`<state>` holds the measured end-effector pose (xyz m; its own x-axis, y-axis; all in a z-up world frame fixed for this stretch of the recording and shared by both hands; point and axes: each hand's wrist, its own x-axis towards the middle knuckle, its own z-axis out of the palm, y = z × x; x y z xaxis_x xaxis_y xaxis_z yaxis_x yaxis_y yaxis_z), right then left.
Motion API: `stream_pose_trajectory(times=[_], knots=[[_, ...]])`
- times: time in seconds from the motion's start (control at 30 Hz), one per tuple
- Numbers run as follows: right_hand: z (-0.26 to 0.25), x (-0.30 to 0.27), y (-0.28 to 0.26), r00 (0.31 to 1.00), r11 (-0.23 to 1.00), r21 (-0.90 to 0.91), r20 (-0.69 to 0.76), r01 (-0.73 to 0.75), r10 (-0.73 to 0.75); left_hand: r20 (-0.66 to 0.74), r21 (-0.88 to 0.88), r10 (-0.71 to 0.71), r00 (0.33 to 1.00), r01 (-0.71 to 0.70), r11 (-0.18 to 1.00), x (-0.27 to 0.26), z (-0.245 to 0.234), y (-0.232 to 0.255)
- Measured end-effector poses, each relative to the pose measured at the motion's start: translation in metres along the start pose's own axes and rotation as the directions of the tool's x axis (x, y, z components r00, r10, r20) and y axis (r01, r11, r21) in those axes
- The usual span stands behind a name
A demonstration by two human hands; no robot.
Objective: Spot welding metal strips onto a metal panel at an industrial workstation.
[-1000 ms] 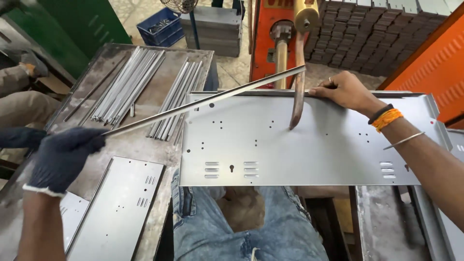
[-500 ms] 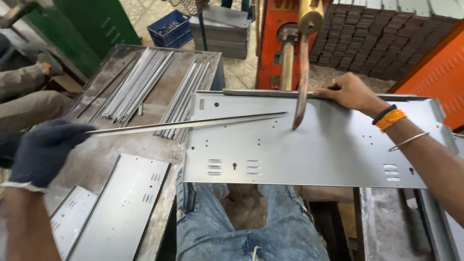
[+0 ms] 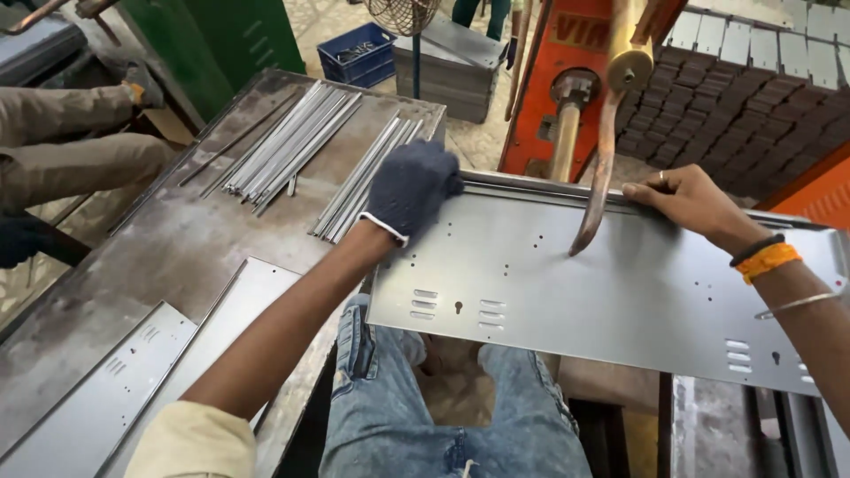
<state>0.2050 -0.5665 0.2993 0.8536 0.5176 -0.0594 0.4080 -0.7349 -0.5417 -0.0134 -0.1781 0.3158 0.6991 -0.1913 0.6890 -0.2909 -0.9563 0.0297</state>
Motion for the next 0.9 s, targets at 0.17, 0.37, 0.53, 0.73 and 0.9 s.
stream_pose_trajectory(times=[0.17, 0.37, 0.53, 0.73, 0.9], knots=[[0.007, -0.017, -0.003, 0.970, 0.973, 0.023, -0.084, 0.229, -0.226, -0.134, 0.003, 0.023, 0.991, -0.022, 1.000, 0.018, 0.010, 0.008], [0.015, -0.032, -0.006, 0.913, 0.928, -0.168, -0.190, 0.331, -0.360, 0.165, -0.250, -0.200, 0.966, 0.237, 0.939, 0.017, 0.008, -0.027], [0.019, -0.038, -0.005, 0.892, 0.892, -0.276, -0.181, 0.357, -0.413, 0.340, -0.498, -0.278, 0.898, 0.423, 0.757, 0.005, 0.027, -0.045], [0.021, -0.039, -0.004, 0.848, 0.852, -0.325, -0.206, 0.412, -0.488, 0.308, -0.655, -0.316, 0.897, 0.441, 0.614, -0.001, 0.045, -0.055], [0.022, -0.040, -0.011, 0.841, 0.836, -0.307, -0.162, 0.454, -0.516, 0.280, -0.665, -0.327, 0.903, 0.428, 0.612, 0.002, 0.042, -0.050]])
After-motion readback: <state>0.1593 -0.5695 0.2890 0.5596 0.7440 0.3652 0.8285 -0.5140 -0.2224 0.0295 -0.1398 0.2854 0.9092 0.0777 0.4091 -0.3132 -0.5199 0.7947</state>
